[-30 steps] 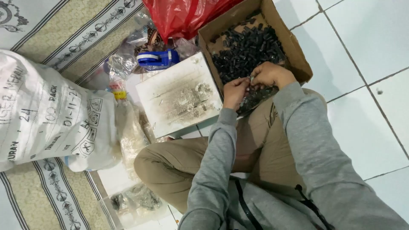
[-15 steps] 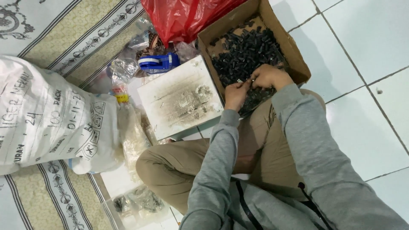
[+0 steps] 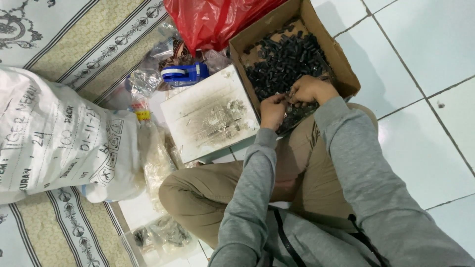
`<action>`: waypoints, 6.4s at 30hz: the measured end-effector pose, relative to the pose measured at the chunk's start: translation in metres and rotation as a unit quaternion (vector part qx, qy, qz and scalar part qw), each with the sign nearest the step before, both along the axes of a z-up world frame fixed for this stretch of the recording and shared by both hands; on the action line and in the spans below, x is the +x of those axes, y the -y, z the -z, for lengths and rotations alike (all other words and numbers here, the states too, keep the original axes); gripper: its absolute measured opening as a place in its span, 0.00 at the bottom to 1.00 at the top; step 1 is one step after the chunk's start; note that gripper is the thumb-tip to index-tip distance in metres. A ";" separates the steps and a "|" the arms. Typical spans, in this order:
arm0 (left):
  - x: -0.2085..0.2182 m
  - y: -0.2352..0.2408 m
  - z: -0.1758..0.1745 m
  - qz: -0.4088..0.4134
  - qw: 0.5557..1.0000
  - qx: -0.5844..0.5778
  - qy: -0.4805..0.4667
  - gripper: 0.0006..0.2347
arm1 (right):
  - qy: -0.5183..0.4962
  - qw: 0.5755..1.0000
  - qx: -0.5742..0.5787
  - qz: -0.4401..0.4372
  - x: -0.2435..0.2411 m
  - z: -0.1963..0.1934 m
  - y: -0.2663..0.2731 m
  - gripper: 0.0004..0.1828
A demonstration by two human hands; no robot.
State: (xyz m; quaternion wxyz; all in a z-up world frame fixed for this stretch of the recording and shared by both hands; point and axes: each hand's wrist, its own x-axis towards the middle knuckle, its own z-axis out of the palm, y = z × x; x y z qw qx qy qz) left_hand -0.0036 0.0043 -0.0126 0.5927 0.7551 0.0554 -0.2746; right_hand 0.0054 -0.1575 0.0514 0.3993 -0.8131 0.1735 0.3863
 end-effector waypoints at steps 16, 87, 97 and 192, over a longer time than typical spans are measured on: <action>0.001 0.006 0.028 -0.141 0.978 -0.094 -0.123 0.12 | 0.012 1.000 0.019 0.018 0.000 -0.011 -0.001 0.33; 0.067 -0.208 -0.060 -0.144 0.963 -0.139 0.182 0.18 | 0.338 0.938 0.050 0.060 0.059 0.013 -0.199 0.14; 0.062 -0.206 -0.047 -0.168 0.946 -0.219 0.168 0.16 | 0.346 0.934 0.072 0.062 0.034 -0.005 -0.204 0.19; 0.017 -0.002 0.017 0.278 0.940 0.147 0.133 0.10 | 0.124 0.980 -0.131 -0.080 -0.034 0.060 -0.014 0.24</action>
